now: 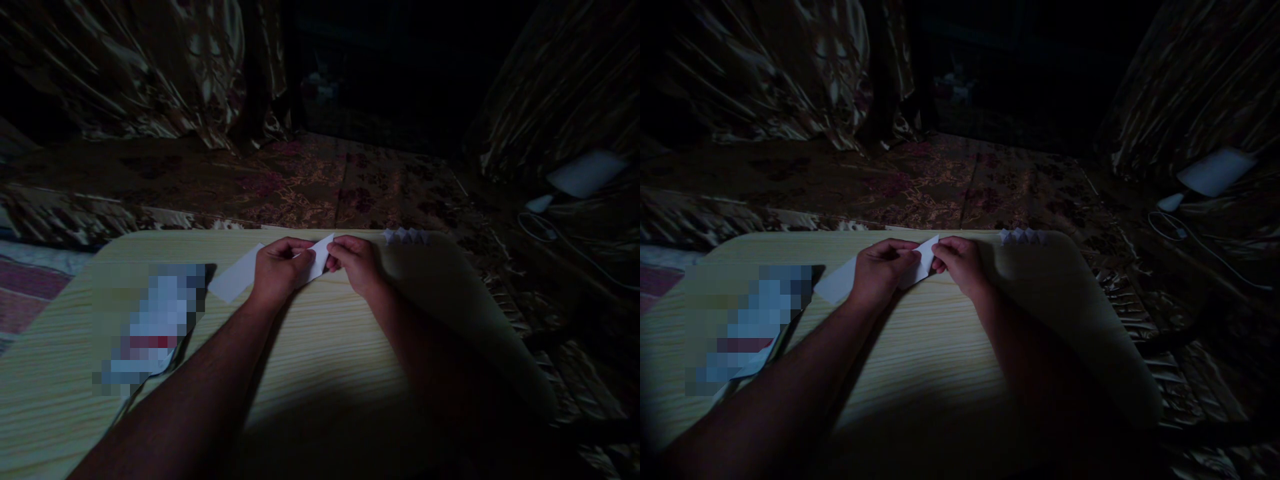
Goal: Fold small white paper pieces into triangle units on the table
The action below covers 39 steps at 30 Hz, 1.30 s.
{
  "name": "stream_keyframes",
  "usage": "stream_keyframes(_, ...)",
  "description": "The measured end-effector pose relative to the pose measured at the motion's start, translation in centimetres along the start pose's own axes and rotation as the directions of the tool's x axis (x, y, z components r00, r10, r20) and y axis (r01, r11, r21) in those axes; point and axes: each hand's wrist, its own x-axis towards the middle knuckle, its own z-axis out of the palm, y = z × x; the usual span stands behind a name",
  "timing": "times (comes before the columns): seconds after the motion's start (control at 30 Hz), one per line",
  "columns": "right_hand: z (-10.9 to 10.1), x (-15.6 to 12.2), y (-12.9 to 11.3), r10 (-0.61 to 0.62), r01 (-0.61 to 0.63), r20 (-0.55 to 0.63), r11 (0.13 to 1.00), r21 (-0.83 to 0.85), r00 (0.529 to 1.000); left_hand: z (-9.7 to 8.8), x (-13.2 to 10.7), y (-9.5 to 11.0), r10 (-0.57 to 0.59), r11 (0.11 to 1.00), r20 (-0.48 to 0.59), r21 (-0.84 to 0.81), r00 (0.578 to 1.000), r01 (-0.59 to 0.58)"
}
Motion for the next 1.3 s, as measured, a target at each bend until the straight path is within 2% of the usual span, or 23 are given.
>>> stream_keyframes(0.93,0.07,-0.05,-0.03,-0.022,0.022,-0.003,1.000,-0.022,1.000,0.05,-0.03,0.00,0.012,1.000,0.004,-0.005,1.000,-0.012)
stream_keyframes(1.07,0.12,-0.20,-0.26,0.003,-0.002,0.032,0.999,-0.034,0.999,0.12,-0.13,-0.02,0.027,1.000,0.006,-0.010,1.000,-0.027)
stream_keyframes(1.3,0.17,-0.21,-0.15,-0.002,0.007,0.060,0.997,-0.074,0.998,0.14,-0.22,-0.22,0.025,0.999,0.078,-0.040,0.997,-0.022)
